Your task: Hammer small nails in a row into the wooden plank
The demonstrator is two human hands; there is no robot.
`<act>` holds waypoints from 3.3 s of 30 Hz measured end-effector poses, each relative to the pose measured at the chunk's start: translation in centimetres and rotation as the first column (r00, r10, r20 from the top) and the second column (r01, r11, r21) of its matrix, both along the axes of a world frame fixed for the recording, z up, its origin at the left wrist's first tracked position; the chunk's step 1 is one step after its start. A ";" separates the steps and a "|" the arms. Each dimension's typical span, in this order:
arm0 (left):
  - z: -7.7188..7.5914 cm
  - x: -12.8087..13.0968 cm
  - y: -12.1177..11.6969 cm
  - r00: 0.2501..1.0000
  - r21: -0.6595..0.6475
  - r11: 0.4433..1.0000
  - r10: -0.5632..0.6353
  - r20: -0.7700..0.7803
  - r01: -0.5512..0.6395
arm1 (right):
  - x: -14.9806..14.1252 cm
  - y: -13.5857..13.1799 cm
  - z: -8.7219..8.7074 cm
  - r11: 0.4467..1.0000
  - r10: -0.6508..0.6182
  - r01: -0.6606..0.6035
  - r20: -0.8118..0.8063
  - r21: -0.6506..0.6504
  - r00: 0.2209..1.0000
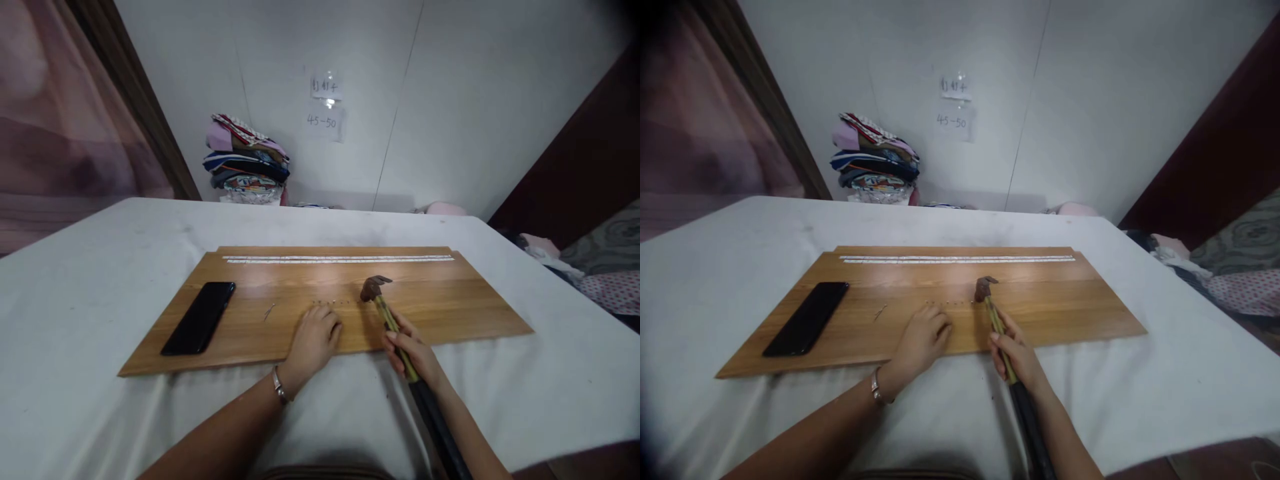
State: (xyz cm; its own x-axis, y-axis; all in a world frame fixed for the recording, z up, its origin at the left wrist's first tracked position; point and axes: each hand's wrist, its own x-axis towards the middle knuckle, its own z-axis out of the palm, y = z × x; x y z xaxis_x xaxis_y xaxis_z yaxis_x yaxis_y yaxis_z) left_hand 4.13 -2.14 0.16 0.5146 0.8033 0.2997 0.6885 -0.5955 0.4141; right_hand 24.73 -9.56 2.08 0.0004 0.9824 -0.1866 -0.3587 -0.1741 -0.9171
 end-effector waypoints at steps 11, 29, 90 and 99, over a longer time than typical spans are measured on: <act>0.6 0.0 -0.5 0.998 -0.033 0.999 0.010 -0.055 -0.011 | 0.9 -0.7 -0.4 0.999 0.033 -0.031 0.039 -0.039 0.999; 0.4 0.0 -0.3 1.000 -0.030 1.000 0.004 -0.028 -0.005 | 0.6 -0.3 -0.4 1.000 -0.011 0.011 0.031 -0.010 0.999; 0.3 0.1 0.2 0.999 -0.035 0.999 0.000 -0.037 -0.001 | 0.1 0.0 0.2 1.000 0.028 -0.028 0.014 -0.004 1.000; 0.2 0.0 0.2 0.999 -0.042 0.999 0.004 -0.045 -0.006 | 0.1 -0.1 0.0 1.000 0.009 -0.010 0.012 0.015 1.000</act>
